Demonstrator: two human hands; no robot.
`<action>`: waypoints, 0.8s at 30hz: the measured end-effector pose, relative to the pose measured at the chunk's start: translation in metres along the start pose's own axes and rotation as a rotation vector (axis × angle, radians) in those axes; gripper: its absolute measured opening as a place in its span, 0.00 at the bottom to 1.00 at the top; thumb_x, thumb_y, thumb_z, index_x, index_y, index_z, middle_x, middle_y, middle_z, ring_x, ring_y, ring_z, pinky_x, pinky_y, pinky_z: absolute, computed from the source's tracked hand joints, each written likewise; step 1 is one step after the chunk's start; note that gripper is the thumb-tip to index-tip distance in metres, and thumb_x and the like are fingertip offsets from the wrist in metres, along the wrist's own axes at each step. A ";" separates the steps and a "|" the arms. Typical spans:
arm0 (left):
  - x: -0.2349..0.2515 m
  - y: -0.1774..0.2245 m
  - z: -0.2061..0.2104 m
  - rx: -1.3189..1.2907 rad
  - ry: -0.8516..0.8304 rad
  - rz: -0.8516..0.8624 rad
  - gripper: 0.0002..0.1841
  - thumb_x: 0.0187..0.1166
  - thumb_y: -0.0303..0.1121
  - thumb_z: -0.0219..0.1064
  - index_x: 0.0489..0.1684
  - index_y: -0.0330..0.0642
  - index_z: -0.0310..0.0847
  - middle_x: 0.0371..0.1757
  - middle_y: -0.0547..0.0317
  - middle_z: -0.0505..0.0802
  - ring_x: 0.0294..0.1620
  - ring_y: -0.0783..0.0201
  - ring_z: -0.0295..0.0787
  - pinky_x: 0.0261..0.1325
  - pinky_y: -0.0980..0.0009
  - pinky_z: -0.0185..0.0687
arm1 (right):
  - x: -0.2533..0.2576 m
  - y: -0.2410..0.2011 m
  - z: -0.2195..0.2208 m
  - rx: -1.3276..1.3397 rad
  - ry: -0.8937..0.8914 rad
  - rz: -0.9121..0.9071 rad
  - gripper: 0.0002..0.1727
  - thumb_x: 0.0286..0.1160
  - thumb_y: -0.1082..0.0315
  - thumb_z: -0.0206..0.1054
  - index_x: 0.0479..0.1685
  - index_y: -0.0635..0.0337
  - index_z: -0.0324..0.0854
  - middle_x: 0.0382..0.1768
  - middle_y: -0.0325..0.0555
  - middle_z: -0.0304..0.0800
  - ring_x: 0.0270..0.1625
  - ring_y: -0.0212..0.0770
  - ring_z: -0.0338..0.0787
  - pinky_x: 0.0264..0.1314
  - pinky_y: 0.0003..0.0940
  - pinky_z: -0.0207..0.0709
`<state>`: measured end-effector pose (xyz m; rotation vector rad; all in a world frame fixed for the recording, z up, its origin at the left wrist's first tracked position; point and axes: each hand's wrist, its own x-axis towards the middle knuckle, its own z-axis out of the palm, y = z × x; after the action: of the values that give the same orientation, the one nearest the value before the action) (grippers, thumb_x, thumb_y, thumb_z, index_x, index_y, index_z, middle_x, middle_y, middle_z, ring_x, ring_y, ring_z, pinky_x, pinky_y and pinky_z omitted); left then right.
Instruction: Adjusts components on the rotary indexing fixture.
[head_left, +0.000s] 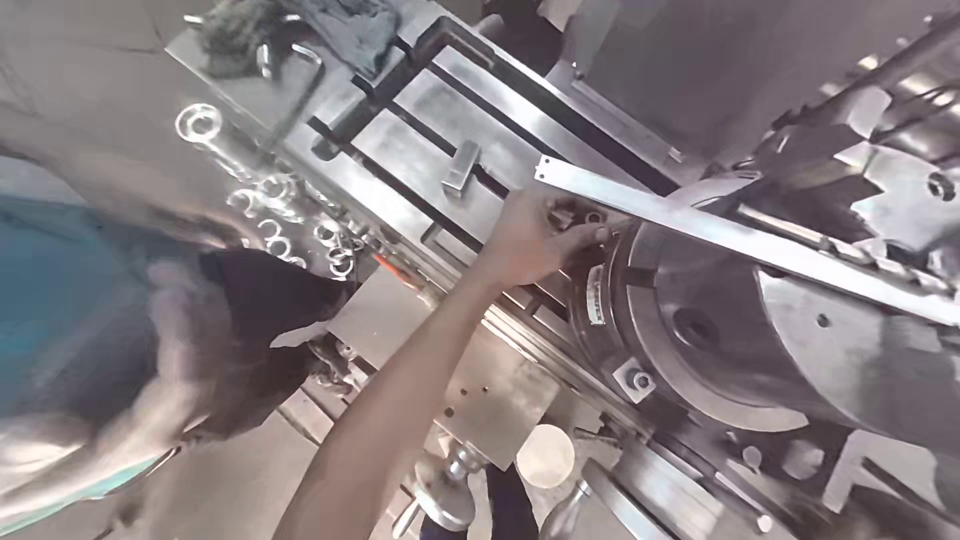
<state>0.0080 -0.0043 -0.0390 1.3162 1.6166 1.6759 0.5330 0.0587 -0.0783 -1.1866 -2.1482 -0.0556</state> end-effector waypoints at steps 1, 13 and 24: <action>0.001 -0.003 0.002 0.023 0.018 -0.016 0.12 0.64 0.33 0.84 0.38 0.40 0.89 0.31 0.64 0.94 0.31 0.76 0.90 0.39 0.75 0.90 | 0.002 -0.006 0.000 -0.004 0.000 0.003 0.16 0.81 0.61 0.63 0.43 0.69 0.87 0.40 0.56 0.89 0.39 0.39 0.89 0.44 0.32 0.82; 0.001 -0.006 0.002 0.057 0.167 0.014 0.15 0.64 0.34 0.84 0.36 0.44 0.80 0.32 0.69 0.92 0.32 0.80 0.90 0.37 0.79 0.90 | 0.007 -0.027 -0.009 -0.021 -0.100 0.085 0.23 0.78 0.56 0.62 0.46 0.75 0.82 0.41 0.62 0.87 0.45 0.44 0.87 0.53 0.37 0.80; 0.005 -0.014 -0.009 -0.328 0.392 -0.044 0.06 0.90 0.28 0.57 0.42 0.36 0.70 0.41 0.48 0.93 0.25 0.59 0.91 0.24 0.65 0.91 | 0.006 -0.019 -0.009 -0.066 -0.109 0.044 0.22 0.79 0.55 0.59 0.44 0.70 0.83 0.38 0.60 0.88 0.41 0.47 0.87 0.49 0.42 0.79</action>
<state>-0.0059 -0.0019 -0.0493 0.8235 1.4675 2.1591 0.5213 0.0490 -0.0625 -1.3012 -2.2290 -0.0433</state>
